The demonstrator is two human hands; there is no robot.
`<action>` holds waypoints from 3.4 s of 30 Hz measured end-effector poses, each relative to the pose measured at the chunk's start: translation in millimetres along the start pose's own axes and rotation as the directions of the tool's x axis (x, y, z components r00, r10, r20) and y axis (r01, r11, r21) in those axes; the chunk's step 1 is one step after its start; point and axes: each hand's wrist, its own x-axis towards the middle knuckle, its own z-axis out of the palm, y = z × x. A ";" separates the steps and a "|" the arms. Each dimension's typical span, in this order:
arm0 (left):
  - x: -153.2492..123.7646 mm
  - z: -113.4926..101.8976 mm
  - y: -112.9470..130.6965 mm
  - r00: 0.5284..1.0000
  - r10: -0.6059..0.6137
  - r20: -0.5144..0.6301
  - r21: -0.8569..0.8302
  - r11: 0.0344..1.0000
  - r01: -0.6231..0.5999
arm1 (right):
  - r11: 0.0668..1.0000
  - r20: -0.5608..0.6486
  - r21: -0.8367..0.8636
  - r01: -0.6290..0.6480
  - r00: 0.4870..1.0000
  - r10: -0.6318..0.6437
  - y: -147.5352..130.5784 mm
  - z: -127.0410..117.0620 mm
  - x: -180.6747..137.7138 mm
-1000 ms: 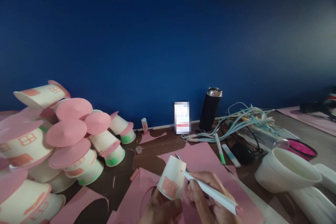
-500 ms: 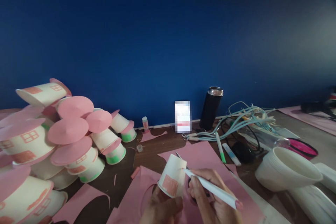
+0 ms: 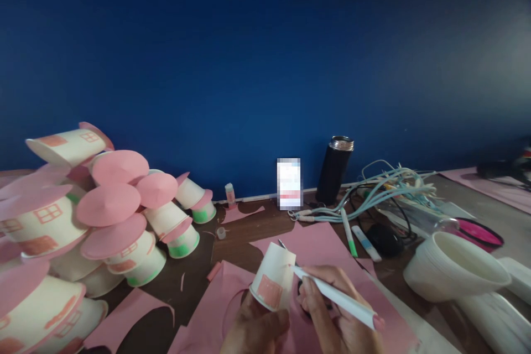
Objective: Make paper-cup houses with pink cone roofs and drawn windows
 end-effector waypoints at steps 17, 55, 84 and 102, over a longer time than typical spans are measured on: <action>-3.1 5.9 4.0 0.999 -0.030 -0.036 -0.012 0.999 0.030 | 0.999 -0.109 -0.015 0.039 0.993 -0.040 -2.7 -0.2 4.4; -13.7 15.4 12.0 0.998 -0.052 0.018 0.012 0.999 0.052 | 0.995 -0.022 -0.079 0.060 0.998 -0.062 3.3 -5.2 3.6; -11.6 9.2 10.3 0.992 -0.015 0.127 0.017 1.000 0.013 | 0.981 -0.023 -0.160 0.113 0.993 -0.118 -2.1 -3.8 3.9; -10.4 4.7 11.4 0.989 -0.028 0.144 -0.011 0.999 0.030 | 0.988 -0.014 -0.127 0.088 0.996 -0.090 -5.8 0.8 1.0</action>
